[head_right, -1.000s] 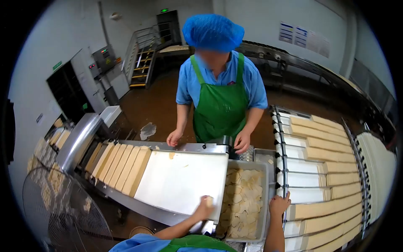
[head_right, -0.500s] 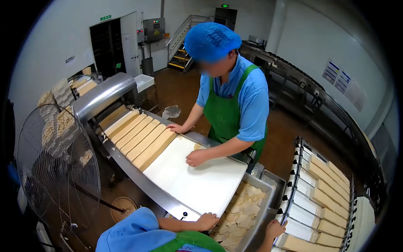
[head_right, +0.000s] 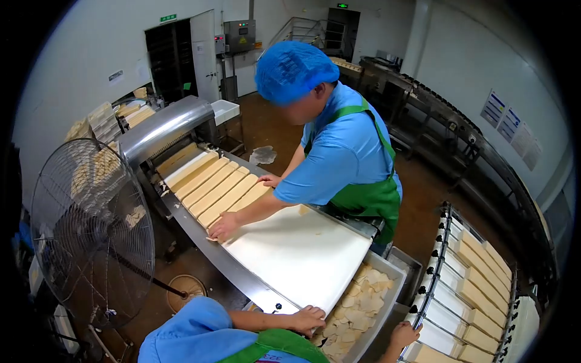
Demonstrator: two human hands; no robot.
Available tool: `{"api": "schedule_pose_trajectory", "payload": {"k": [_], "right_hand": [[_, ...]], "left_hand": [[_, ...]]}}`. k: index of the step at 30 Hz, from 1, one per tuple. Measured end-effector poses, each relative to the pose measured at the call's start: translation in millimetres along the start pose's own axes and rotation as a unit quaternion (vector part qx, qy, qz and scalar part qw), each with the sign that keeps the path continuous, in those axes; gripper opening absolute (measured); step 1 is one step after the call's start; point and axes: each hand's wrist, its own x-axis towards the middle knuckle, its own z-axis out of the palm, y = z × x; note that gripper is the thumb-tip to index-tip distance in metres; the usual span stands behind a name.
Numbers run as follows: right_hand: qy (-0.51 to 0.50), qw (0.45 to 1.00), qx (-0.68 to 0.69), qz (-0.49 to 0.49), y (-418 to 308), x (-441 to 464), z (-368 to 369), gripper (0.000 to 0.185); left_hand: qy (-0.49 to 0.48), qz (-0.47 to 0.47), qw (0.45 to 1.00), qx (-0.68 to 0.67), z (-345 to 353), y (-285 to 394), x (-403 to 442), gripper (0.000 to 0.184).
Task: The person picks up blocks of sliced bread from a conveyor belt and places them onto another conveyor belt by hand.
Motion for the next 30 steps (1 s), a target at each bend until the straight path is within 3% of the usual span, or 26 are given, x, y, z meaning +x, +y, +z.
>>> {"api": "schedule_pose_trajectory", "payload": {"k": [3,5,18,21,23,24,26,28,30], "right_hand": [[-0.021,1.0,-0.003,0.006,1.4,-0.5,4.1,0.012],[-0.032,0.999,-0.006,0.014,1.4,0.5,5.6,0.011],[-0.036,0.999,-0.003,0.028,-0.6,1.5,5.1,0.012],[-0.023,0.999,-0.005,0.023,1.8,0.4,9.5,0.01],[-0.038,0.999,0.009,0.036,-6.9,-0.1,-7.5,0.01],[-0.052,0.997,0.025,0.043,-12.7,-0.2,-15.4,0.009],[-0.056,0.997,0.027,0.053,-13.5,-1.0,-15.2,0.009],[-0.061,0.996,0.026,0.059,-4.8,-1.7,-3.3,0.009],[-0.004,0.998,0.017,0.06,1.5,-6.1,10.9,0.011]], "left_hand": [[0.02,0.034,0.998,0.045,-2.3,0.1,-3.2,0.055],[-0.017,0.021,0.999,0.039,-6.9,1.5,-2.8,0.062],[-0.063,0.014,0.996,0.055,-9.4,5.2,0.3,0.066],[-0.023,0.042,0.999,0.004,-5.2,-8.2,-2.0,0.057],[0.081,0.127,0.94,-0.306,6.0,-31.2,-0.2,0.042],[0.074,0.13,0.94,-0.306,-1.4,-31.8,-8.2,0.042],[0.166,-0.016,0.933,-0.318,-21.8,-36.7,-31.0,0.027],[0.232,-0.086,0.907,-0.34,-42.4,-49.9,-51.4,0.02],[0.309,-0.123,0.883,-0.33,-58.2,-66.9,-75.6,0.019]]}}
